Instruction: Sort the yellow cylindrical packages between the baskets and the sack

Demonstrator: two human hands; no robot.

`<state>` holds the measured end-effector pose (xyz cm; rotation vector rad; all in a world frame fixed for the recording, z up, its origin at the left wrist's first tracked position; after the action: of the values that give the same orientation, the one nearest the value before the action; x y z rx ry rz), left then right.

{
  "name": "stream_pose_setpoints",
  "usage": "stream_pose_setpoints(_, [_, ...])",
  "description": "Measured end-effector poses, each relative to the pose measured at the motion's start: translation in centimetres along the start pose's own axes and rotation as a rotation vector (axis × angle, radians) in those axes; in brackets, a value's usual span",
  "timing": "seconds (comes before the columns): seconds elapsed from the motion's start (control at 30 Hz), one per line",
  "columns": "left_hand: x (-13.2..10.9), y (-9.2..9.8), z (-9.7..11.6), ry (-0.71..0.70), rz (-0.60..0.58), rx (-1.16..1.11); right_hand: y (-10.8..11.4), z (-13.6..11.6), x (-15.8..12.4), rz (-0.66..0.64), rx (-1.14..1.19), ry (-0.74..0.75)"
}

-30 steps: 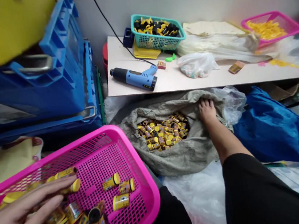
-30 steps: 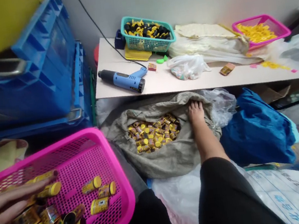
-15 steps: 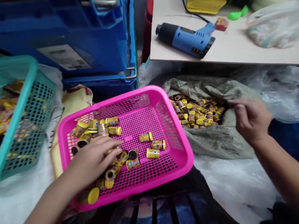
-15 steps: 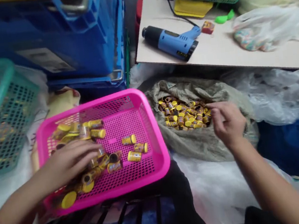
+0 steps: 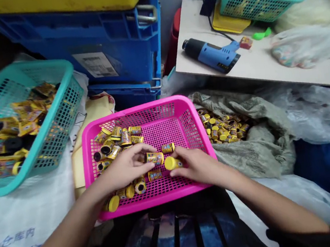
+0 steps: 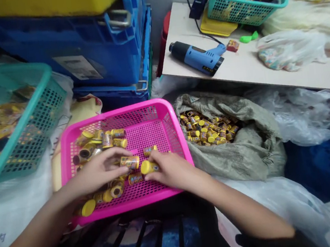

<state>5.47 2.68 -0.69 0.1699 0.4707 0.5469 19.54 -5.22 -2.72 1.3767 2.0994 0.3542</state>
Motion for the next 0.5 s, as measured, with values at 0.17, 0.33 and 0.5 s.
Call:
stream_pose_setpoints(0.17, [-1.1,-0.2,1.1,0.008,-0.043,-0.252,-0.1,-0.7,-1.4,-0.079,1.191,0.045])
stream_pose_setpoints(0.33, [-1.0,-0.7,0.8,0.063,0.059,-0.487,-2.2,-2.5,-1.0,-0.278,1.855,-0.117])
stream_pose_setpoints(0.5, [-0.8,-0.9,0.6,0.075,0.113,-0.593,-1.7,-2.3,-1.0,-0.248,2.045,-0.154])
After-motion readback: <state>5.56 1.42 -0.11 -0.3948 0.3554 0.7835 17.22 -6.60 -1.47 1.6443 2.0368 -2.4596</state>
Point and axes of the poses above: each hand's wrist, its own x-axis towards the middle knuckle, its own y-axis out of the back of the hand, z = x × y, the point moved 8 cm from there along x, towards the middle knuckle, and after that the axes turned 4 degrees about -z, right-handed, at the moved point
